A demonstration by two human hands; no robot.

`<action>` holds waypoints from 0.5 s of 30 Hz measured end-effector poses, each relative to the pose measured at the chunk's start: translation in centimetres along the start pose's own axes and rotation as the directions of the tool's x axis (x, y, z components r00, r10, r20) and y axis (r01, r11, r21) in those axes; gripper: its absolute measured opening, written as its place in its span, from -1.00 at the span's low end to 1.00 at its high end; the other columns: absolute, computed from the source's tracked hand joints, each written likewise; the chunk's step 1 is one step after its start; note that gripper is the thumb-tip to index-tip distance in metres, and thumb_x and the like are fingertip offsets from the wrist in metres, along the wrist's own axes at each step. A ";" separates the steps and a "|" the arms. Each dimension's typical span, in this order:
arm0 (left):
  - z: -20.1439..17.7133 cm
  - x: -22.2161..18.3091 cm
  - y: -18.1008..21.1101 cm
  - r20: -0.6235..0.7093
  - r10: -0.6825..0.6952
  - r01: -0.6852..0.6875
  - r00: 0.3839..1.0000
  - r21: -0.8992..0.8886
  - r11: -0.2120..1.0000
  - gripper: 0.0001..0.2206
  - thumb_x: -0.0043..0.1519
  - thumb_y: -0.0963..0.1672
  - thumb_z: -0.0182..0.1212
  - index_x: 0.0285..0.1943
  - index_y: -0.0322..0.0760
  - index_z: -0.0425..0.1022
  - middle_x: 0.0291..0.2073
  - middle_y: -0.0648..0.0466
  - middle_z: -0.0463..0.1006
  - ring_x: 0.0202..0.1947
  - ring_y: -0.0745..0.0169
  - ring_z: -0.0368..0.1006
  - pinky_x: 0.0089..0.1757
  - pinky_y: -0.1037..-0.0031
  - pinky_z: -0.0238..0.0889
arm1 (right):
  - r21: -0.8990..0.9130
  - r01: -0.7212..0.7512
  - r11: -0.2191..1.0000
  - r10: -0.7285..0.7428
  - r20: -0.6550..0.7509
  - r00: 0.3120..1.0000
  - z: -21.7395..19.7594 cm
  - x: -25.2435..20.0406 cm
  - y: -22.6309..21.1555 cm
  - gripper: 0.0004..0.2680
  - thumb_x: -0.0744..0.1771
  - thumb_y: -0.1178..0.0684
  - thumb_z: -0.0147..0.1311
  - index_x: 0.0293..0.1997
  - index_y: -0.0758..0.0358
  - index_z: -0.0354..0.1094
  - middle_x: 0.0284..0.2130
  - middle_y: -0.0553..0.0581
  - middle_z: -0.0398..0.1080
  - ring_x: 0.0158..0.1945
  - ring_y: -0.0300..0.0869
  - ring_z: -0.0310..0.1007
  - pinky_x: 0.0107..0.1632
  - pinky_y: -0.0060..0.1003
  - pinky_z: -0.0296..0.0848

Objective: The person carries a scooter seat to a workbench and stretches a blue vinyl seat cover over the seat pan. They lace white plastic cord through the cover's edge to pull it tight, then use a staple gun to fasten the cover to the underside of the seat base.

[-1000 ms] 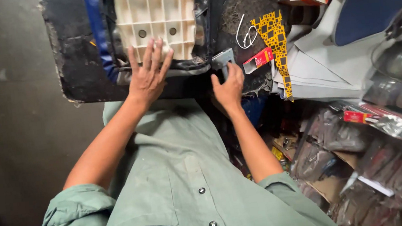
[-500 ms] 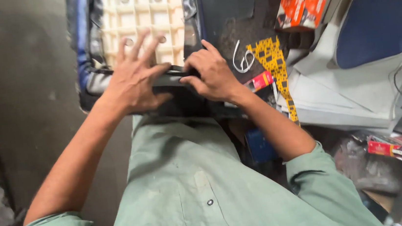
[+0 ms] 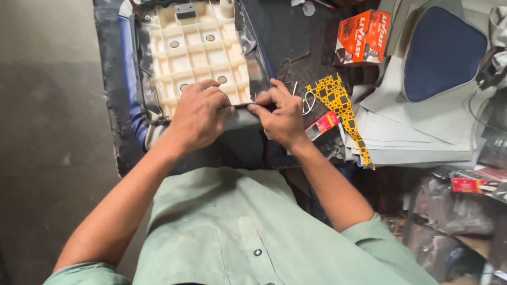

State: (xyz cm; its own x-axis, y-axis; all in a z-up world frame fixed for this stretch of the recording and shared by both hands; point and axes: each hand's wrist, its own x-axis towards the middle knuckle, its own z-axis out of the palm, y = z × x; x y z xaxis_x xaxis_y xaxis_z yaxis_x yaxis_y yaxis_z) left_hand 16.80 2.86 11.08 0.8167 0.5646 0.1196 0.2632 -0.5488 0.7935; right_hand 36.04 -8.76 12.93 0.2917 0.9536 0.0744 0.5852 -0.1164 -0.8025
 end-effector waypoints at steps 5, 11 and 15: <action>5.0 -3.8 -2.0 -0.054 -0.034 0.036 0.998 0.036 0.999 -0.90 0.15 -0.16 0.33 -0.25 -0.31 0.57 -0.22 -0.01 0.59 0.19 -0.10 0.40 0.12 0.03 0.17 | -0.052 -0.112 0.992 0.111 -0.029 0.993 4.1 -4.0 3.5 -0.90 0.22 0.24 0.31 -0.44 0.29 0.43 -0.57 0.09 0.46 -0.47 -0.12 0.51 0.38 0.09 0.31; 12.9 -8.5 -7.0 0.014 -0.081 0.076 0.997 0.210 0.975 -0.96 0.12 -0.19 0.23 -0.30 -0.26 0.55 -0.18 0.06 0.55 0.25 -0.01 0.36 0.30 -0.15 0.00 | -0.162 -0.107 0.981 0.114 0.038 0.993 10.2 -8.4 9.7 -0.88 0.21 0.26 0.28 -0.44 0.27 0.35 -0.54 0.09 0.44 -0.44 -0.04 0.50 0.37 0.12 0.29; 14.1 -8.9 -7.4 0.023 -0.034 0.024 0.999 0.340 0.940 -0.92 0.13 -0.18 0.21 -0.25 -0.25 0.57 -0.15 0.06 0.51 0.28 0.03 0.34 0.32 -0.14 -0.02 | -0.241 -0.190 0.952 0.206 0.042 0.978 11.1 -8.7 11.1 -0.85 0.22 0.23 0.30 -0.46 0.24 0.32 -0.54 0.08 0.44 -0.44 -0.01 0.48 0.38 0.09 0.31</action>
State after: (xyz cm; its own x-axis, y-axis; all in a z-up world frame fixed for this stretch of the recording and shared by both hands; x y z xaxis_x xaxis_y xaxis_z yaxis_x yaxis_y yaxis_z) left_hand 14.84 -6.79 -4.26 0.8188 0.5685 0.0794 0.4417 -0.7122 0.5456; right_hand 31.58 -15.29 -3.24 0.3740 0.9199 -0.1177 0.6836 -0.3592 -0.6353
